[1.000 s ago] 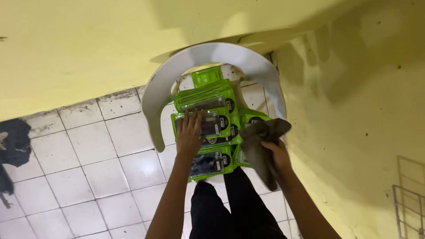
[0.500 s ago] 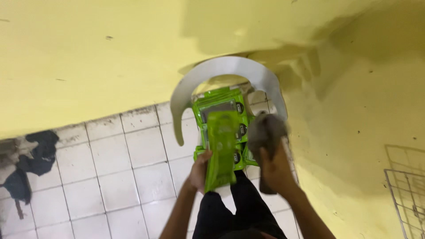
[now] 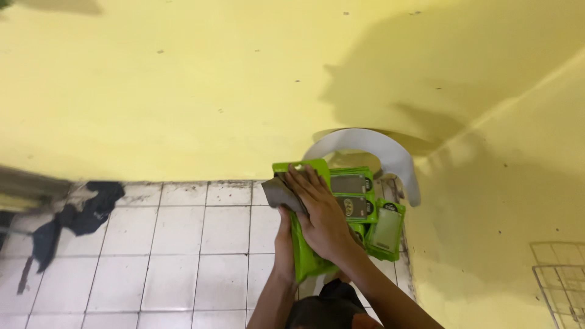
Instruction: The person picks up packaged phone cases from a white plastic chair, wipes the packaging with a cloth, and hangs them on a wall-mounted wire grid display. The person repeats this process for multiple cases.
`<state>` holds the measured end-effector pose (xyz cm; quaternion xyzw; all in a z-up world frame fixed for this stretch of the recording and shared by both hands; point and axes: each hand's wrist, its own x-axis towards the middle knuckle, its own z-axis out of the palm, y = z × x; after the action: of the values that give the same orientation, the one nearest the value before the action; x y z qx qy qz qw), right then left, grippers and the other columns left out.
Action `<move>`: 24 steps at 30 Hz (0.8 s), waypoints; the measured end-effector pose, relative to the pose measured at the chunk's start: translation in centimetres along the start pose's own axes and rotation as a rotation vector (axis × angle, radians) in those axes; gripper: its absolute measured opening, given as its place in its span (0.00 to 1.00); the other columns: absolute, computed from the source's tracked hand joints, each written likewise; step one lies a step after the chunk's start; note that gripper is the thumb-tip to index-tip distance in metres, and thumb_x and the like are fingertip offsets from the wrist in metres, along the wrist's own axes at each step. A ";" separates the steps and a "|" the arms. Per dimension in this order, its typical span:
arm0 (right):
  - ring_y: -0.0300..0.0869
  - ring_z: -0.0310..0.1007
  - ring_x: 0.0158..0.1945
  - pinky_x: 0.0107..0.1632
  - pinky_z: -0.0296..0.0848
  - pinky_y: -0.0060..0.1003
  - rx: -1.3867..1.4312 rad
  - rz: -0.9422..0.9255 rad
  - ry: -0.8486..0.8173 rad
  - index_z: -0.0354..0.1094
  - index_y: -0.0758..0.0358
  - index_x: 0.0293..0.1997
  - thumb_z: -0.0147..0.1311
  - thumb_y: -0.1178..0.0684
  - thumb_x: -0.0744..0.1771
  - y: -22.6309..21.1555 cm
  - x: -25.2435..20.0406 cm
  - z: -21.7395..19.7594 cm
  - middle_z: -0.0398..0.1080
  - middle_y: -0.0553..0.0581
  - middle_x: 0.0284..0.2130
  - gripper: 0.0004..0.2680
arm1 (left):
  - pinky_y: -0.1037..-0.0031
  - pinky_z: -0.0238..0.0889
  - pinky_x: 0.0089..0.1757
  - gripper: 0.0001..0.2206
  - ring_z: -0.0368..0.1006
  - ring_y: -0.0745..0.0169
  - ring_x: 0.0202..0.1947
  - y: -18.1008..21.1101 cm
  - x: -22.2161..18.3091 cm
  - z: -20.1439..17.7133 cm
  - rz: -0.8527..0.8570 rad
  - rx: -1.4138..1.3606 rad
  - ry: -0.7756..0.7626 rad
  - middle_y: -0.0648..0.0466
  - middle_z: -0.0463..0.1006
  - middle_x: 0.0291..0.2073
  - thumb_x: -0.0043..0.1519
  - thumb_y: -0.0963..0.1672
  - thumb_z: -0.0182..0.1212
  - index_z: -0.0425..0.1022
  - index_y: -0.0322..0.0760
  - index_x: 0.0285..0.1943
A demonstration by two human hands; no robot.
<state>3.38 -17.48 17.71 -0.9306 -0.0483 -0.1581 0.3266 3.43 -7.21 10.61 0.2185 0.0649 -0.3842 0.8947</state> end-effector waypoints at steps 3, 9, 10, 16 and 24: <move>0.57 0.48 0.77 0.74 0.48 0.53 0.051 -0.016 -0.060 0.58 0.61 0.72 0.50 0.59 0.67 -2.9 -0.5 1.5 0.59 0.60 0.70 0.21 | 0.58 0.58 0.64 0.32 0.59 0.47 0.71 2.4 -1.0 -0.1 0.139 -0.041 -0.022 0.45 0.59 0.73 0.70 0.58 0.25 0.47 0.43 0.80; 0.55 0.53 0.75 0.74 0.47 0.55 -0.021 -0.103 -0.133 0.59 0.61 0.71 0.50 0.58 0.68 -8.0 -3.3 2.1 0.61 0.59 0.69 0.20 | 0.51 0.67 0.56 0.36 0.71 0.38 0.58 6.4 -2.4 -0.9 0.362 -0.102 -0.090 0.33 0.67 0.63 0.70 0.61 0.30 0.54 0.34 0.76; 0.54 0.54 0.75 0.74 0.47 0.56 -0.039 -0.119 -0.134 0.60 0.61 0.70 0.50 0.57 0.68 -8.7 -3.8 1.9 0.62 0.58 0.69 0.20 | 0.51 0.68 0.55 0.35 0.72 0.39 0.56 7.2 -2.5 -1.0 0.347 -0.135 -0.110 0.34 0.68 0.62 0.69 0.61 0.31 0.55 0.36 0.75; 0.59 0.50 0.74 0.70 0.50 0.59 -0.040 -0.165 -0.101 0.58 0.66 0.70 0.54 0.58 0.63 -9.8 -6.9 1.9 0.59 0.65 0.70 0.25 | 0.54 0.68 0.51 0.38 0.71 0.40 0.53 9.5 -2.0 -0.5 0.331 -0.105 -0.055 0.35 0.69 0.62 0.70 0.63 0.32 0.56 0.32 0.76; 0.54 0.68 0.63 0.58 0.75 0.39 0.006 0.145 0.190 0.57 0.59 0.72 0.57 0.58 0.65 0.4 -8.9 5.5 0.62 0.72 0.64 0.25 | 0.58 0.62 0.56 0.29 0.67 0.53 0.59 7.8 -0.8 -0.5 0.411 0.134 0.358 0.50 0.67 0.64 0.65 0.48 0.52 0.49 0.47 0.76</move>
<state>-3.51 -14.19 10.52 -0.9115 0.0499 -0.2212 0.3430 8.52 -1.70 13.01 0.3500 0.1507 -0.1536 0.9117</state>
